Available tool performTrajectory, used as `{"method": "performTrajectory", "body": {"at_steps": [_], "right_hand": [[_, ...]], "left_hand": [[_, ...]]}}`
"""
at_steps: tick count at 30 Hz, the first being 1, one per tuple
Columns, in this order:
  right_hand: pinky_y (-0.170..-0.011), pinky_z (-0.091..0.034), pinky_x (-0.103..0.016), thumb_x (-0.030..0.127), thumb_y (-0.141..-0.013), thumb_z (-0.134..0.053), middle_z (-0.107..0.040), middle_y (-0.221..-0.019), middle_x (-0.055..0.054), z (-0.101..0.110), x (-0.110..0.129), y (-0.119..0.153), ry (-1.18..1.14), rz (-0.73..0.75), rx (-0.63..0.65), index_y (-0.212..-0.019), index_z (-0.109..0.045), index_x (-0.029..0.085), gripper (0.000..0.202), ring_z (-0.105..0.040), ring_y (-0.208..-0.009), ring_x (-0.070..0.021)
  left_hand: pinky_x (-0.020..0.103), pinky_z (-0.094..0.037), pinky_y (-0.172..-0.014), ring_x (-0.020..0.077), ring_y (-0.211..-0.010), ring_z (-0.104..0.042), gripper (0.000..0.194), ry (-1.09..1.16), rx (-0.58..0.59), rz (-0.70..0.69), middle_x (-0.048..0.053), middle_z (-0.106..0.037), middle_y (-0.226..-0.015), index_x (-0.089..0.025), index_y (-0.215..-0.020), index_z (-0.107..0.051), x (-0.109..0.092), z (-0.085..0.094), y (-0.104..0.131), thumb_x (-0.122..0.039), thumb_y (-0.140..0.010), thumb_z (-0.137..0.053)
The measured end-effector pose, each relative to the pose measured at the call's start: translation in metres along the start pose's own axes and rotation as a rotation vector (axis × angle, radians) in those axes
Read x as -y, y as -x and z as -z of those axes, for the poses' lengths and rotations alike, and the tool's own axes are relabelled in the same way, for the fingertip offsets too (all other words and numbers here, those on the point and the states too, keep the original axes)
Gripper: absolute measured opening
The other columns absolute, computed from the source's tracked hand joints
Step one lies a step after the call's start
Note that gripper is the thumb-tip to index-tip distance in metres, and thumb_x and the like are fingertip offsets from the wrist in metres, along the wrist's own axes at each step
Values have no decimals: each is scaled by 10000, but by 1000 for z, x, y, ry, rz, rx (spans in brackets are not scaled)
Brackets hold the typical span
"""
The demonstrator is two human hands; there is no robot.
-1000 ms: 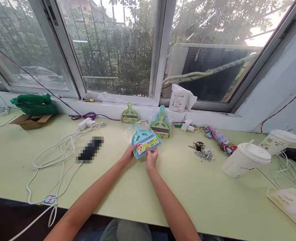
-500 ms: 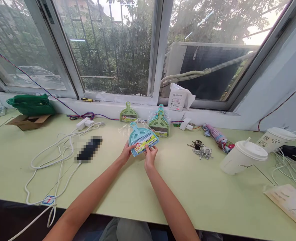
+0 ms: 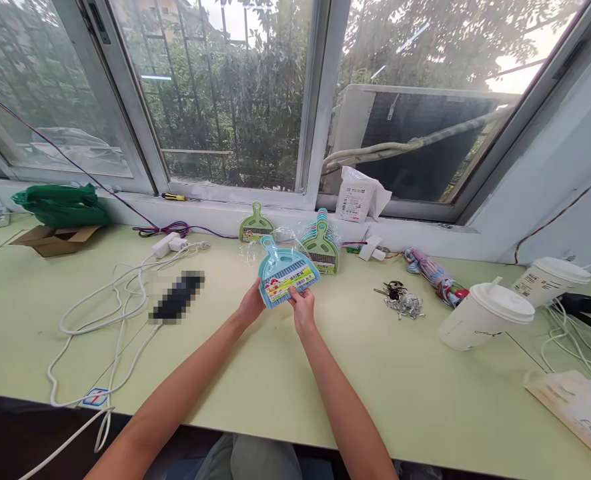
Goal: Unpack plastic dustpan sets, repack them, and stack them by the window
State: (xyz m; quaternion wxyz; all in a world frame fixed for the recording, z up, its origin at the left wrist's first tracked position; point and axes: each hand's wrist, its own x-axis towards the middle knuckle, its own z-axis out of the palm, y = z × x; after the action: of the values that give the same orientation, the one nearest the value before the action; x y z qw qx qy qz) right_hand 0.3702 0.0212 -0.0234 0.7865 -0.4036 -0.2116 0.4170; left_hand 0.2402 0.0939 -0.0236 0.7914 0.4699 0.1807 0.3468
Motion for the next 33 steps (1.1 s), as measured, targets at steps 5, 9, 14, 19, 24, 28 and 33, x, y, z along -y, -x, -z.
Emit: {"method": "performTrajectory", "body": {"at_steps": [5, 9, 14, 19, 24, 28, 33], "right_hand": [[-768, -592, -332, 300, -561, -834, -725, -931, -61, -1, -1, 0, 36, -70, 69, -850, -647, 162, 371, -694, -855, -204], [-771, -584, -319, 323, -554, -828, -725, -930, -65, -1, -1, -2, -27, 27, -39, -852, -634, 168, 388, -690, -890, -211], [-795, -572, -324, 331, -562, -819, -720, -969, -75, 2, -5, -3, -47, 53, -117, -884, -623, 163, 413, -679, -941, -219], [-838, -560, -319, 293, -593, -807, -714, -1012, -60, -3, -16, 6, -79, 25, -78, -973, -623, 173, 440, -673, -972, -204], [-823, -564, -294, 248, -605, -783, -719, -979, -39, -7, -18, 9, -108, 6, -65, -928, -623, 183, 366, -680, -949, -186], [-718, -575, -245, 238, -601, -772, -727, -869, -30, -2, -13, 0, -126, -86, -58, -834, -623, 168, 285, -697, -823, -163], [-655, -578, -235, 233, -592, -798, -723, -786, 0, 8, -11, -10, -182, -101, -179, -818, -612, 174, 298, -695, -750, -151]], "left_hand": [[506, -388, -1061, 325, -1251, -509, 522, -56, -98, 28, 110, -596, -1294, -210, -1201, -579, -4, 8, 3, -558, -811, -565], [520, -404, -1035, 320, -1275, -487, 534, -68, 85, 134, 114, -520, -1387, -224, -1270, -536, 5, -2, 8, -517, -827, -584], [485, -405, -1039, 293, -1297, -463, 523, -43, 110, 92, 96, -511, -1398, -240, -1277, -527, 12, -13, 6, -508, -833, -594], [468, -410, -1024, 293, -1179, -554, 636, -109, -102, -167, 107, -597, -1275, -207, -1245, -516, 7, -9, 4, -405, -694, -766], [430, -448, -973, 253, -1124, -576, 569, -172, -327, -211, 89, -614, -1212, -218, -1187, -490, 16, -12, 2, -370, -700, -743], [409, -456, -959, 247, -1127, -573, 481, -177, -394, -280, 88, -612, -1201, -215, -1154, -498, 25, -12, -1, -422, -755, -669], [409, -432, -999, 255, -1188, -541, 537, -243, -352, -387, 96, -573, -1275, -219, -1244, -468, 31, -12, -2, -476, -799, -623]]}}
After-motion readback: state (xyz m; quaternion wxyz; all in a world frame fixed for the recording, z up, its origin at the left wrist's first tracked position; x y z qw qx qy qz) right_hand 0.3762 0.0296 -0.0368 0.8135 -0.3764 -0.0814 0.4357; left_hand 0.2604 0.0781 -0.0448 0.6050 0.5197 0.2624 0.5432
